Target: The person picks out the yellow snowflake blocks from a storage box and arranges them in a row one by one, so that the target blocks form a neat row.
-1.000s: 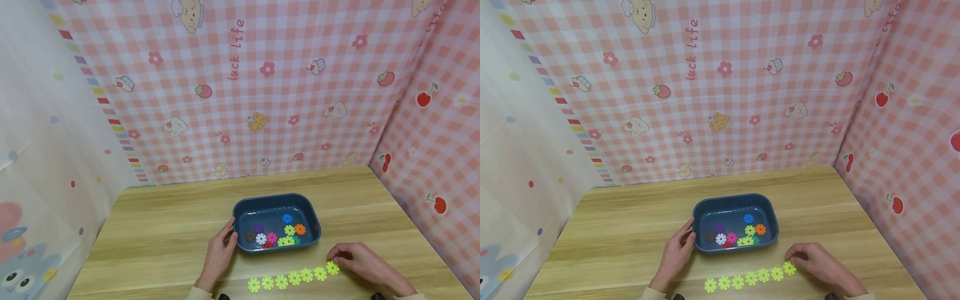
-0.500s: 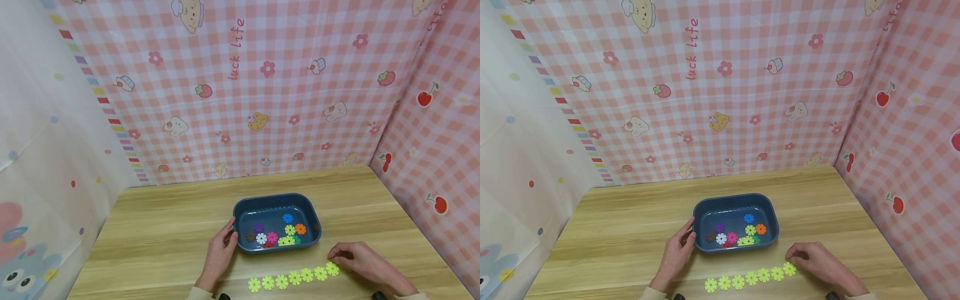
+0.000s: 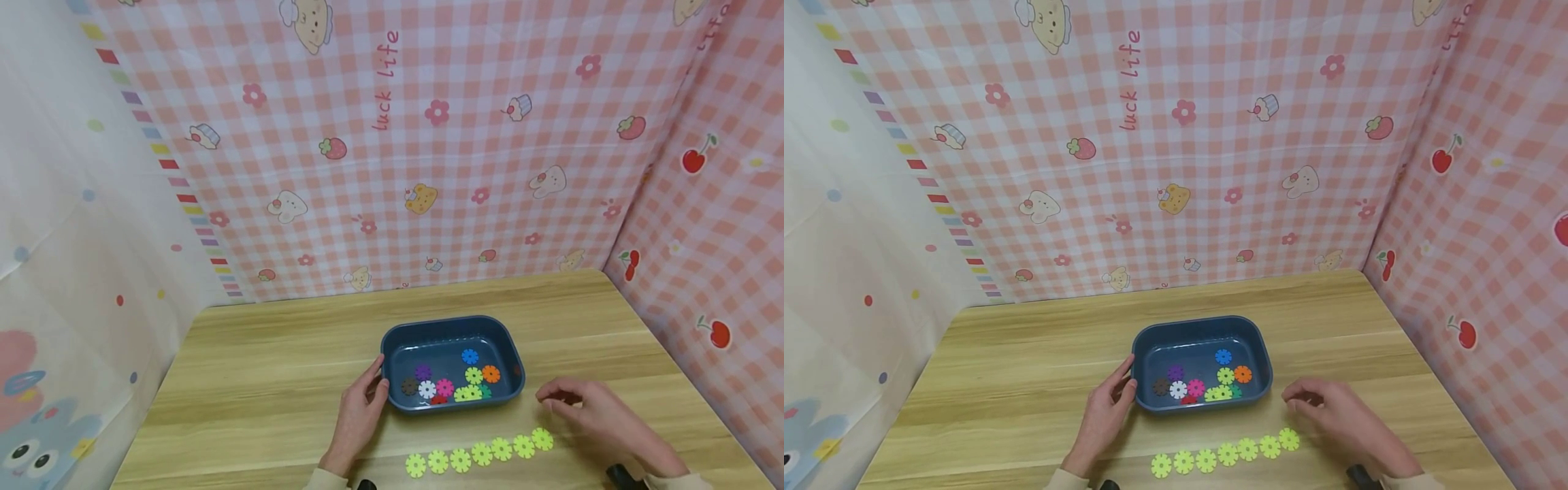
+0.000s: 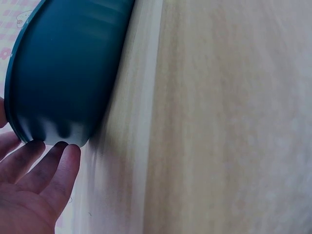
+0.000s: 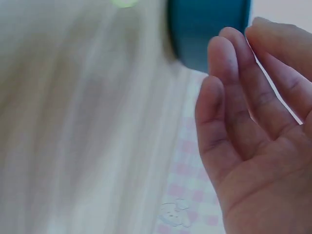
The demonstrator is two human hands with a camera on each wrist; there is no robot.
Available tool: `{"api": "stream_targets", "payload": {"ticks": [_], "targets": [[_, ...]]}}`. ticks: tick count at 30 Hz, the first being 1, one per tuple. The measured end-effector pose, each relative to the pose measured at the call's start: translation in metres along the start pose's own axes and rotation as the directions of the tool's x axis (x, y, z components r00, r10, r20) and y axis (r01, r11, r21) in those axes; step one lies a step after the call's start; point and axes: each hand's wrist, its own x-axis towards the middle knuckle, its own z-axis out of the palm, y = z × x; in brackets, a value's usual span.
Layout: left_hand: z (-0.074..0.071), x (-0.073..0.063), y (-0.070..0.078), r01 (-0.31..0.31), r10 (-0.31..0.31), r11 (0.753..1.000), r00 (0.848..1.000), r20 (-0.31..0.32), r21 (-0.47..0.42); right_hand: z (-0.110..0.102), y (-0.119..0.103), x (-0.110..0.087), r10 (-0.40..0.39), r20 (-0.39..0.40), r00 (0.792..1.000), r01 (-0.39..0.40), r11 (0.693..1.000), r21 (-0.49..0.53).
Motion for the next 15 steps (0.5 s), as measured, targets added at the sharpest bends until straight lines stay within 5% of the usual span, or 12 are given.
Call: {"api": "stream_targets", "payload": {"ticks": [7, 15], "targets": [[0.0, -0.001, 0.0, 0.0, 0.0, 1.0, 1.0, -0.003, -0.001, 0.0, -0.018, 0.011, -0.138, -0.168, 0.976, 0.128, 0.989, -0.068], [0.0, -0.001, 0.001, 0.001, -0.001, 1.0, 1.0, -0.003, 0.001, 0.008, -0.032, 0.033, -0.258, -0.212, 0.943, 0.238, 0.964, -0.115]]}}
